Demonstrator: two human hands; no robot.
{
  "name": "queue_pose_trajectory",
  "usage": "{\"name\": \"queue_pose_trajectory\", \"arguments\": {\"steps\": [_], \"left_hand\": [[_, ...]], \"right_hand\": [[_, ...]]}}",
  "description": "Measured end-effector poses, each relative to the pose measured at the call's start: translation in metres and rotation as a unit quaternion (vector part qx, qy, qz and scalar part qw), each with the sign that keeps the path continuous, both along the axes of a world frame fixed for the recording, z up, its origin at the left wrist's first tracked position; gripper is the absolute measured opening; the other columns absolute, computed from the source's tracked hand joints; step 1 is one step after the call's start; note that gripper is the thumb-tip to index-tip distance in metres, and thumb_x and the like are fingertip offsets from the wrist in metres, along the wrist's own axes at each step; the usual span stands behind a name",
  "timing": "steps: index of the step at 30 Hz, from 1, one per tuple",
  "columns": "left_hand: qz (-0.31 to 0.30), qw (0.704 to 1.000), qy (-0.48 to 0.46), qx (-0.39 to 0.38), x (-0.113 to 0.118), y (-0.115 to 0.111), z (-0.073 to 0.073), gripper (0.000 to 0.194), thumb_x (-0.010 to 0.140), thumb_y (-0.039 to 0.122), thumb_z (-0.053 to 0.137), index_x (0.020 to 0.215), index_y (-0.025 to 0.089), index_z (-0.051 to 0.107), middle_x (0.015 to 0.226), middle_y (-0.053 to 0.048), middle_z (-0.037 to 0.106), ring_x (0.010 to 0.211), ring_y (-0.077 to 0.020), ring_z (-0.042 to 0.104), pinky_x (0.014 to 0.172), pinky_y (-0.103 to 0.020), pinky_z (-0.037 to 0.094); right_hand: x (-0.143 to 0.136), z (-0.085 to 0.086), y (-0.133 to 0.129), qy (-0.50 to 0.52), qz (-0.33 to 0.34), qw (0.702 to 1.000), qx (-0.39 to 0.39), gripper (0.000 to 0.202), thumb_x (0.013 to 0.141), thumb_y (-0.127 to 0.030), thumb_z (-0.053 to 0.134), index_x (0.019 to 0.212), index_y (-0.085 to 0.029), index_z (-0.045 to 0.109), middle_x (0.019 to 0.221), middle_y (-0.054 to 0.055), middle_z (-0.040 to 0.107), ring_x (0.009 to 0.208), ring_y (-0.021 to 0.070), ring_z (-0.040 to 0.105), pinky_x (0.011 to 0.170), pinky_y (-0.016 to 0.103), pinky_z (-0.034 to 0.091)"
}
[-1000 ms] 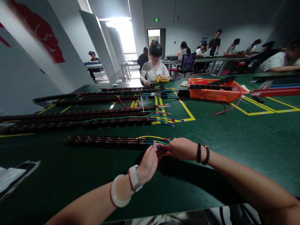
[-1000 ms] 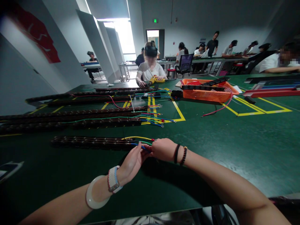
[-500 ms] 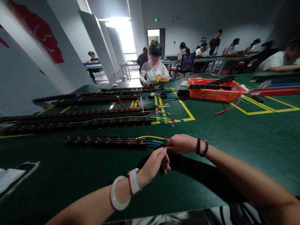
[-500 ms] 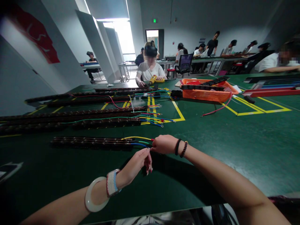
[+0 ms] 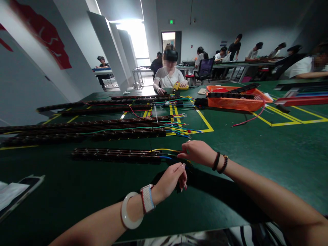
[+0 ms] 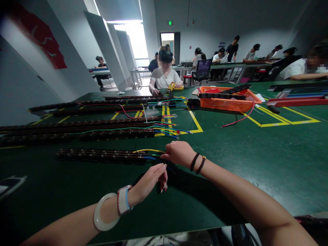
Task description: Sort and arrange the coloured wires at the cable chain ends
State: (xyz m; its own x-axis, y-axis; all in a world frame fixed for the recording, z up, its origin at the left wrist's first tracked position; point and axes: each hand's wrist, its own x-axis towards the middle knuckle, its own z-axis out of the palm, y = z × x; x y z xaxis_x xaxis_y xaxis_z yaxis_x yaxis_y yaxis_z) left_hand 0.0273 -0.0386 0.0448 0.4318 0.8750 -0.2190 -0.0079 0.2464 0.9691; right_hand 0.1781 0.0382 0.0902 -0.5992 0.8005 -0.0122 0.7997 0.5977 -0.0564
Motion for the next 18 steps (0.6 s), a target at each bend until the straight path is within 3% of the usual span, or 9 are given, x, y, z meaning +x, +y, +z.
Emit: {"name": "queue_pose_trajectory", "arguments": {"steps": [3,9,14,18], "left_hand": [[-0.002,1.0,0.002,0.0,0.0,0.001,-0.001,0.041,0.084,0.053,0.044,0.066,0.017,0.049,0.052,-0.001,0.054,0.047,-0.012,0.052,0.047,-0.022,0.037],[0.002,1.0,-0.013,-0.012,0.001,0.001,-0.004,0.042,0.083,0.054,0.046,0.064,0.017,0.049,0.051,-0.001,0.054,0.045,-0.0125,0.053,0.045,-0.022,0.037],[0.009,0.999,-0.024,-0.023,0.0,0.0,0.001,0.04,0.083,0.052,0.047,0.065,0.016,0.051,0.052,-0.001,0.055,0.047,-0.0128,0.054,0.046,-0.023,0.039],[0.06,0.994,-0.089,-0.036,0.0,0.001,-0.002,0.038,0.083,0.051,0.049,0.071,0.015,0.053,0.062,-0.004,0.058,0.058,-0.0156,0.059,0.054,-0.027,0.045]], "right_hand": [[-0.001,-0.009,0.012,0.088,0.021,0.996,0.023,0.041,0.081,-0.056,0.054,0.093,-0.019,0.066,0.089,0.008,0.063,0.083,0.0188,0.057,0.074,0.028,0.04],[-0.011,-0.04,0.018,0.174,0.091,0.98,-0.034,0.054,0.075,-0.058,0.059,0.113,-0.019,0.06,0.106,0.009,0.059,0.099,0.021,0.049,0.09,0.036,0.033],[-0.016,-0.045,0.018,0.173,0.106,0.977,-0.059,0.041,0.079,-0.051,0.059,0.101,-0.017,0.065,0.093,0.007,0.064,0.091,0.018,0.05,0.085,0.033,0.031],[-0.017,-0.042,0.016,0.159,0.123,0.979,-0.03,0.022,0.084,-0.036,0.057,0.079,-0.016,0.066,0.078,0.003,0.065,0.081,0.0147,0.05,0.083,0.031,0.027]]}}
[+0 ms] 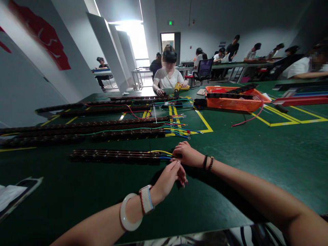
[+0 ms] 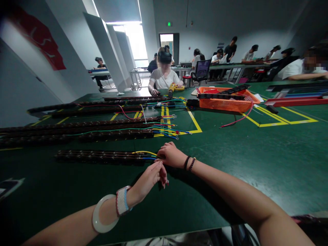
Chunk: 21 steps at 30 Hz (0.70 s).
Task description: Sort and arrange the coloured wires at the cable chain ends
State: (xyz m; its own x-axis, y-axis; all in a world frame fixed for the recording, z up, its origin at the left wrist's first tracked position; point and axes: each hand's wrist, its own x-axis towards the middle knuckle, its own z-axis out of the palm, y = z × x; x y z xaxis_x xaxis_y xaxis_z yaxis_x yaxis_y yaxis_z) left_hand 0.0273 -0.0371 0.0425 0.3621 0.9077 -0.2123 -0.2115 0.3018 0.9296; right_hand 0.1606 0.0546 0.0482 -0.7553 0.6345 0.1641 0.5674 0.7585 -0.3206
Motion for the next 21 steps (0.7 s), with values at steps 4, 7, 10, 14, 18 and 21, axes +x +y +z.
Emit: {"name": "queue_pose_trajectory", "arguments": {"steps": [4,7,10,14,18,21], "left_hand": [[0.061,0.996,-0.063,-0.035,0.001,0.004,-0.004,0.037,0.083,0.049,0.052,0.079,0.013,0.055,0.075,-0.01,0.063,0.074,-0.0214,0.064,0.071,-0.035,0.05],[0.067,0.991,-0.088,-0.077,0.002,0.005,-0.002,0.035,0.086,0.045,0.049,0.088,0.011,0.056,0.085,-0.015,0.066,0.082,-0.0235,0.065,0.084,-0.041,0.047],[0.087,0.982,-0.127,-0.113,0.002,0.006,0.0,0.028,0.091,0.037,0.045,0.098,0.012,0.056,0.098,-0.014,0.066,0.089,-0.0216,0.064,0.092,-0.042,0.044],[0.148,0.965,-0.185,-0.112,0.002,0.008,0.0,0.018,0.092,0.026,0.044,0.1,0.016,0.056,0.107,-0.01,0.063,0.099,-0.0169,0.061,0.096,-0.035,0.043],[0.191,0.954,-0.194,-0.123,0.001,0.013,0.001,0.014,0.091,0.015,0.043,0.088,0.014,0.057,0.096,-0.008,0.065,0.092,-0.0146,0.062,0.091,-0.031,0.047],[0.203,0.951,-0.186,-0.142,0.001,0.015,0.005,0.017,0.09,0.01,0.044,0.081,0.014,0.057,0.088,-0.006,0.066,0.086,-0.013,0.063,0.086,-0.029,0.049]], "right_hand": [[-0.001,0.003,-0.003,-0.012,0.003,0.997,0.07,0.015,0.08,-0.02,0.057,0.067,-0.016,0.062,0.072,0.001,0.064,0.08,0.0143,0.048,0.082,0.03,0.025],[-0.002,0.006,-0.006,-0.029,-0.005,0.993,0.112,0.017,0.082,-0.022,0.055,0.066,-0.017,0.061,0.073,0.002,0.064,0.078,0.0146,0.047,0.08,0.031,0.025],[-0.002,0.011,-0.01,-0.056,-0.009,0.988,0.143,0.024,0.087,-0.026,0.049,0.07,-0.017,0.063,0.076,0.004,0.064,0.078,0.0156,0.046,0.077,0.032,0.026],[-0.005,0.014,-0.019,-0.114,0.021,0.971,0.211,0.022,0.09,-0.021,0.045,0.078,-0.016,0.063,0.079,0.006,0.062,0.079,0.0178,0.045,0.073,0.033,0.028],[-0.01,0.011,-0.03,-0.144,0.042,0.947,0.283,0.019,0.088,-0.013,0.046,0.083,-0.013,0.064,0.081,0.008,0.062,0.081,0.0193,0.046,0.071,0.033,0.031],[-0.012,0.007,-0.037,-0.153,0.045,0.937,0.31,0.019,0.087,-0.011,0.046,0.083,-0.012,0.065,0.079,0.008,0.064,0.083,0.02,0.047,0.074,0.033,0.034]]}}
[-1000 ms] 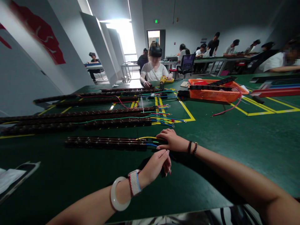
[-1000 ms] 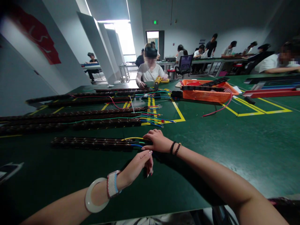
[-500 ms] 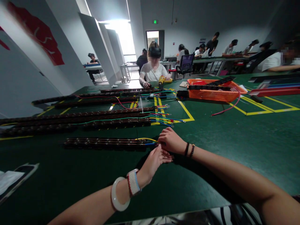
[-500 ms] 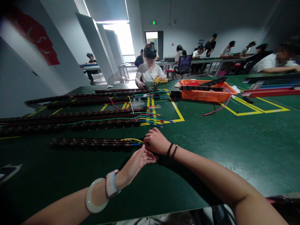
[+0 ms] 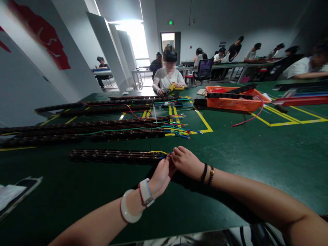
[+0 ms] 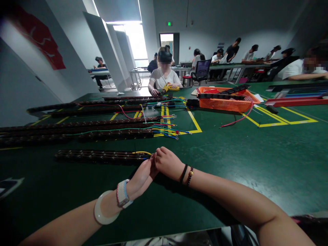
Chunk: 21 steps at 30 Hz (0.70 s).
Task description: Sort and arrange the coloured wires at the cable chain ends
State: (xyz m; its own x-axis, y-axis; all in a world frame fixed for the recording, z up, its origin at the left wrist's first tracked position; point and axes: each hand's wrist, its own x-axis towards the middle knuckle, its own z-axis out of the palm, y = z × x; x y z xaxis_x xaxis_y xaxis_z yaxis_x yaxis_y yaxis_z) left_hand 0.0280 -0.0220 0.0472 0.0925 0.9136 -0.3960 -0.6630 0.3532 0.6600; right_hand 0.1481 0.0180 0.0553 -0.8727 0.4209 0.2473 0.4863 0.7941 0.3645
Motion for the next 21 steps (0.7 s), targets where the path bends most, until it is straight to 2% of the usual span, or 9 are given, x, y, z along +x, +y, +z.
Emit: {"name": "queue_pose_trajectory", "arguments": {"steps": [4,10,13,16,19,21], "left_hand": [[0.007,1.0,0.003,-0.02,0.0,-0.001,0.004,0.016,0.089,0.01,0.045,0.081,0.013,0.059,0.084,-0.005,0.065,0.082,-0.012,0.063,0.082,-0.025,0.051],[-0.004,1.0,0.003,-0.024,0.0,0.0,0.001,0.014,0.088,0.013,0.049,0.079,0.012,0.06,0.084,-0.005,0.066,0.08,-0.0123,0.063,0.081,-0.025,0.051],[-0.009,1.0,0.009,-0.014,-0.001,0.002,-0.003,0.014,0.088,0.015,0.05,0.079,0.013,0.061,0.081,-0.005,0.066,0.076,-0.0118,0.063,0.081,-0.026,0.051],[-0.015,1.0,0.005,0.001,-0.003,0.003,-0.007,0.013,0.087,0.019,0.054,0.077,0.013,0.06,0.075,-0.003,0.066,0.068,-0.0113,0.062,0.081,-0.029,0.051],[-0.048,0.998,-0.01,0.026,-0.004,0.003,-0.01,0.022,0.086,0.029,0.056,0.075,0.011,0.062,0.077,-0.007,0.067,0.074,-0.0148,0.064,0.083,-0.032,0.05],[-0.063,0.997,-0.005,0.036,-0.005,0.002,-0.009,0.026,0.086,0.033,0.055,0.077,0.01,0.064,0.081,-0.009,0.068,0.079,-0.0165,0.065,0.084,-0.032,0.05]], "right_hand": [[-0.003,-0.004,-0.008,-0.014,-0.005,0.999,0.032,0.02,0.087,-0.012,0.047,0.091,-0.01,0.066,0.086,0.011,0.066,0.087,0.0215,0.049,0.08,0.035,0.037],[-0.004,-0.008,-0.018,0.012,-0.052,0.998,0.042,0.028,0.086,-0.016,0.048,0.108,-0.004,0.061,0.103,0.015,0.063,0.095,0.0245,0.05,0.088,0.038,0.037],[0.001,0.005,-0.018,0.005,-0.056,0.998,-0.013,0.026,0.087,-0.018,0.047,0.106,-0.006,0.06,0.099,0.014,0.061,0.09,0.0227,0.051,0.082,0.037,0.038],[0.01,0.031,-0.013,0.001,-0.058,0.994,-0.091,0.024,0.09,-0.026,0.044,0.099,-0.012,0.061,0.093,0.011,0.061,0.086,0.0197,0.052,0.077,0.033,0.037],[0.018,0.052,-0.012,0.0,-0.109,0.986,-0.126,0.025,0.091,-0.032,0.045,0.085,-0.015,0.062,0.086,0.009,0.063,0.082,0.0183,0.056,0.072,0.03,0.035],[0.021,0.056,-0.015,-0.014,-0.142,0.98,-0.141,0.026,0.089,-0.034,0.048,0.078,-0.015,0.063,0.079,0.008,0.064,0.077,0.0178,0.058,0.069,0.029,0.034]]}}
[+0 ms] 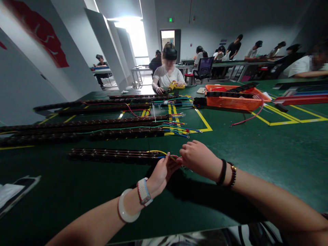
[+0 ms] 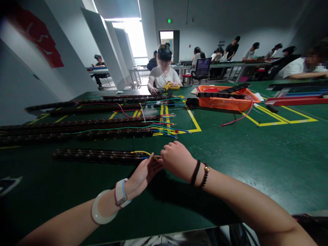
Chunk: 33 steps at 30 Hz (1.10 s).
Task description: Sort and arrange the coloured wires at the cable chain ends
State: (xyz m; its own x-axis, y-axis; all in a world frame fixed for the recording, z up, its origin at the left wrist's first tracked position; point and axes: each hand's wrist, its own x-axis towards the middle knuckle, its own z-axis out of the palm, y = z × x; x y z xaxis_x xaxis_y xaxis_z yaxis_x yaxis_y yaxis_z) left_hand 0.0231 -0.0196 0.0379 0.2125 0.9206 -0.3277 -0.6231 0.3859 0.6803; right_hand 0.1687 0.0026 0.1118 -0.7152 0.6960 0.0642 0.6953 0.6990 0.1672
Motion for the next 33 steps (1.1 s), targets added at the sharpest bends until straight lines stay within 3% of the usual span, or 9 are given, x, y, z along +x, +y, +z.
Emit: {"name": "queue_pose_trajectory", "arguments": {"steps": [4,7,12,18,21,24,28,33], "left_hand": [[0.006,1.0,0.028,-0.003,0.0,-0.001,0.001,0.022,0.087,0.029,0.054,0.079,0.01,0.064,0.082,-0.008,0.069,0.079,-0.0163,0.064,0.077,-0.029,0.051],[0.015,1.0,0.026,0.001,0.002,-0.001,0.001,0.021,0.086,0.029,0.056,0.077,0.011,0.063,0.084,-0.008,0.069,0.082,-0.017,0.064,0.077,-0.028,0.05],[0.027,1.0,0.013,0.003,0.003,-0.001,0.002,0.021,0.082,0.031,0.061,0.076,0.011,0.063,0.084,-0.008,0.069,0.085,-0.0179,0.064,0.084,-0.031,0.048],[0.03,0.999,0.019,0.0,0.003,-0.001,-0.001,0.021,0.085,0.031,0.058,0.078,0.012,0.062,0.083,-0.007,0.069,0.081,-0.0161,0.064,0.085,-0.031,0.048],[0.025,0.999,0.022,0.005,0.002,-0.001,-0.001,0.024,0.086,0.034,0.056,0.08,0.012,0.063,0.083,-0.008,0.069,0.08,-0.0165,0.065,0.087,-0.033,0.048],[-0.001,1.0,0.013,0.028,0.002,-0.002,0.003,0.029,0.089,0.035,0.049,0.084,0.009,0.063,0.09,-0.013,0.069,0.09,-0.0199,0.064,0.093,-0.036,0.045],[-0.005,0.999,0.019,0.029,0.002,-0.003,0.005,0.023,0.091,0.029,0.047,0.086,0.01,0.06,0.098,-0.015,0.067,0.098,-0.0214,0.063,0.096,-0.039,0.043],[-0.004,0.999,0.031,0.027,0.001,-0.001,0.0,0.021,0.091,0.026,0.046,0.083,0.01,0.058,0.091,-0.014,0.067,0.095,-0.0225,0.063,0.096,-0.042,0.043]], "right_hand": [[-0.005,-0.008,-0.01,-0.024,-0.015,1.0,-0.005,0.021,0.085,-0.034,0.056,0.08,-0.015,0.063,0.077,0.008,0.066,0.073,0.0188,0.06,0.065,0.029,0.033],[-0.013,-0.018,-0.015,-0.026,-0.022,0.999,0.031,0.013,0.086,-0.022,0.052,0.087,-0.014,0.062,0.081,0.009,0.065,0.076,0.0208,0.059,0.065,0.031,0.034],[-0.02,-0.029,-0.016,-0.035,-0.031,0.998,0.038,0.018,0.085,-0.009,0.044,0.091,-0.011,0.061,0.082,0.012,0.065,0.076,0.0211,0.058,0.063,0.032,0.034],[-0.015,-0.022,-0.014,-0.025,-0.024,0.999,0.033,0.015,0.084,-0.009,0.047,0.087,-0.012,0.061,0.081,0.01,0.065,0.077,0.0206,0.058,0.063,0.031,0.034],[-0.007,-0.014,-0.002,-0.009,-0.037,0.999,0.034,0.011,0.085,-0.015,0.05,0.086,-0.013,0.06,0.085,0.011,0.065,0.081,0.021,0.058,0.067,0.031,0.035],[0.0,-0.013,0.019,0.016,-0.061,0.998,0.032,0.014,0.087,-0.023,0.05,0.088,-0.014,0.06,0.092,0.011,0.064,0.085,0.0204,0.059,0.069,0.03,0.035],[0.004,-0.028,0.045,0.033,-0.085,0.996,0.003,0.015,0.087,-0.028,0.052,0.089,-0.016,0.06,0.094,0.009,0.065,0.088,0.019,0.059,0.072,0.028,0.036],[0.004,-0.045,0.056,0.04,-0.076,0.996,-0.018,0.017,0.087,-0.03,0.053,0.086,-0.016,0.063,0.091,0.008,0.066,0.089,0.0189,0.06,0.075,0.028,0.036]]}}
